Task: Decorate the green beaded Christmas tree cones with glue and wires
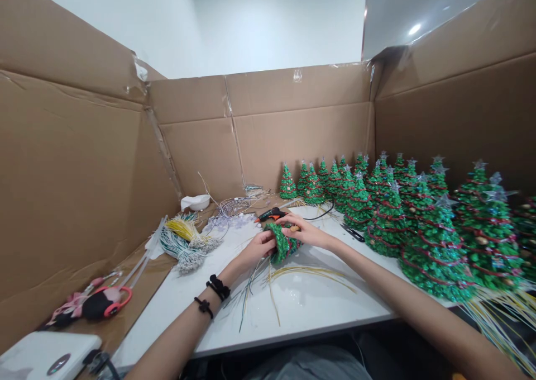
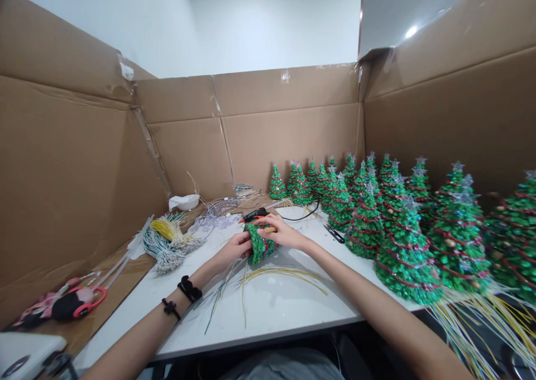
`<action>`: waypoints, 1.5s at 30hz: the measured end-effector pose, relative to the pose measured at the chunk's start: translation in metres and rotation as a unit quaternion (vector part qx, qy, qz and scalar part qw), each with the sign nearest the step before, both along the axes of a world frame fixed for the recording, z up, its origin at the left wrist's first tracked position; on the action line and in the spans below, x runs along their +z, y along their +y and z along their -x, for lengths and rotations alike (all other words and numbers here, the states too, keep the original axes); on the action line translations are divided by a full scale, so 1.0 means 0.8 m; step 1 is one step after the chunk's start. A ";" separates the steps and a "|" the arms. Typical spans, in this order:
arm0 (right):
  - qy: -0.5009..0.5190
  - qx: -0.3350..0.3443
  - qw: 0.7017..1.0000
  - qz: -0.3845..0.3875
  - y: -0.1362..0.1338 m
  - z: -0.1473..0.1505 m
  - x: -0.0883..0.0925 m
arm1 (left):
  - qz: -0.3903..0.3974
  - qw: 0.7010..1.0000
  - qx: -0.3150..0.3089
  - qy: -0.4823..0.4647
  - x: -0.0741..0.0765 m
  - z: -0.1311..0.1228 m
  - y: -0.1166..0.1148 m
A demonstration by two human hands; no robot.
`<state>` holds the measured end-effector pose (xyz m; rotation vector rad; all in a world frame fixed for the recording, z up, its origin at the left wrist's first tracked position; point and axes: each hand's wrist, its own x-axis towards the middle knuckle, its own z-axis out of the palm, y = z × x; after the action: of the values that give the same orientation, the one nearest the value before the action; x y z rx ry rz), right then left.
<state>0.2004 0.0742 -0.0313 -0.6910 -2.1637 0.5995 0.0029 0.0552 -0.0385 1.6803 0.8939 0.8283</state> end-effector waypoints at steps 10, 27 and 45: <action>-0.003 -0.012 1.000 -0.003 -0.003 0.002 0.002 | 0.010 1.000 0.013 0.000 0.002 -0.001 -0.001; 0.017 0.015 0.994 0.104 -0.004 -0.002 0.009 | -0.006 1.000 0.012 0.011 0.000 -0.001 0.000; 0.040 0.073 0.984 0.156 -0.004 -0.005 0.012 | -0.064 0.998 0.020 -0.003 -0.007 -0.009 0.003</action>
<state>0.2045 0.0714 -0.0213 -0.6602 -2.0791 1.0421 0.0100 0.0576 -0.0444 1.7743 0.8896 0.9332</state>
